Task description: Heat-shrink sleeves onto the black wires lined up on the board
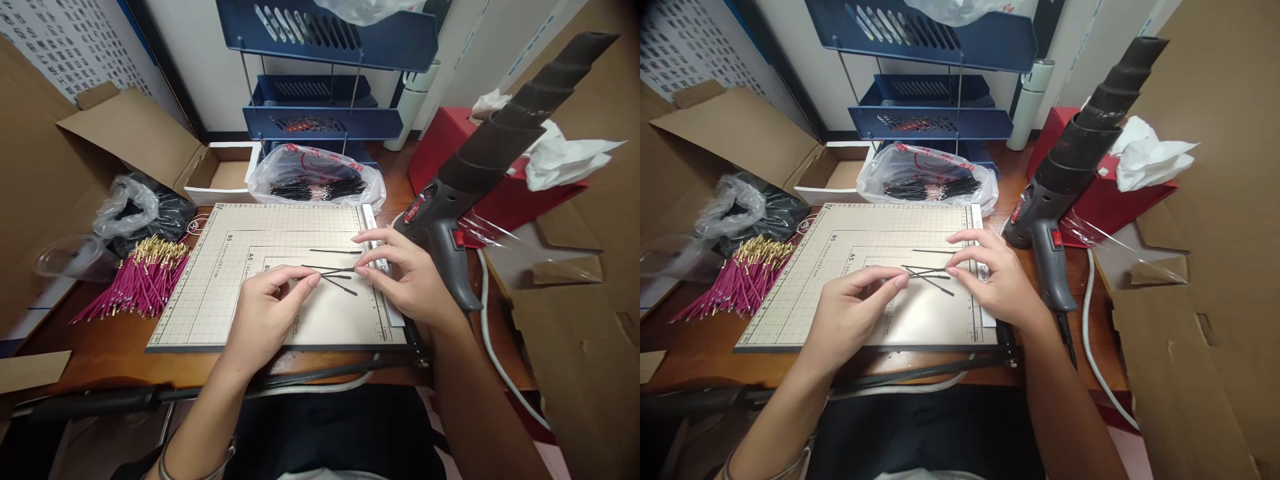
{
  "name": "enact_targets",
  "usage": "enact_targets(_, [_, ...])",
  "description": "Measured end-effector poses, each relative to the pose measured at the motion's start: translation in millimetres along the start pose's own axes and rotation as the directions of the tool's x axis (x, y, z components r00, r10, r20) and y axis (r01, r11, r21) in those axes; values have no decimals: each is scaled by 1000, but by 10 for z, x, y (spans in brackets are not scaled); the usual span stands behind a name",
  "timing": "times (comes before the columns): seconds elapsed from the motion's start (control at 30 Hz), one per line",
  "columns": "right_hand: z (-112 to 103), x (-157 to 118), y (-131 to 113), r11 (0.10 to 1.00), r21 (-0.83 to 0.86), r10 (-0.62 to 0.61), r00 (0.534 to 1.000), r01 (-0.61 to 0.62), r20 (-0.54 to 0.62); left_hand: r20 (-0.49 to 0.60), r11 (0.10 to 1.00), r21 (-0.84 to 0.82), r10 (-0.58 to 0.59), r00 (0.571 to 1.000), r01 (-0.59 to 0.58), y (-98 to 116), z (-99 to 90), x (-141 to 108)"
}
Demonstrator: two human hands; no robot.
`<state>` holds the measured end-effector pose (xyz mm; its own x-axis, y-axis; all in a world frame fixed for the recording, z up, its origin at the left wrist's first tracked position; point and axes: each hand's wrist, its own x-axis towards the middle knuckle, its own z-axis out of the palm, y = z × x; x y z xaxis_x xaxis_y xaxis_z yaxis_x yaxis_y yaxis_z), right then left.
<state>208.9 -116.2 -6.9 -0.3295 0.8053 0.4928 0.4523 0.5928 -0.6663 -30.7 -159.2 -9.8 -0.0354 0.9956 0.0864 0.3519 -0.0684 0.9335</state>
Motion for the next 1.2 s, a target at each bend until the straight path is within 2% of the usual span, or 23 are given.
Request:
enact_targets(0.13, [-10,-28,-20,997,70,-43,999,42,23,5,1000,12,-2,1000,2,-15,-8,1])
enact_targets(0.3, [1,-39,-43,999,39,-37,996,34,86,52,1000,27,-3,999,2,-9,-5,4])
enact_targets(0.47, [-7,-33,-49,1000,12,-21,997,20,69,49,1000,-9,-27,998,28,4,-12,-1])
enact_targets(0.67, [-18,-32,-46,998,60,-15,998,12,57,65,998,-32,-48,997,50,8,-28,-2])
enact_targets(0.93, [-26,-36,-70,1000,21,4,995,-6,95,80,994,-27,-107,991,110,11,-46,-4])
enact_targets(1.2, [-14,-32,-79,999,31,-19,995,16,94,90,995,-15,-98,991,100,20,-40,1])
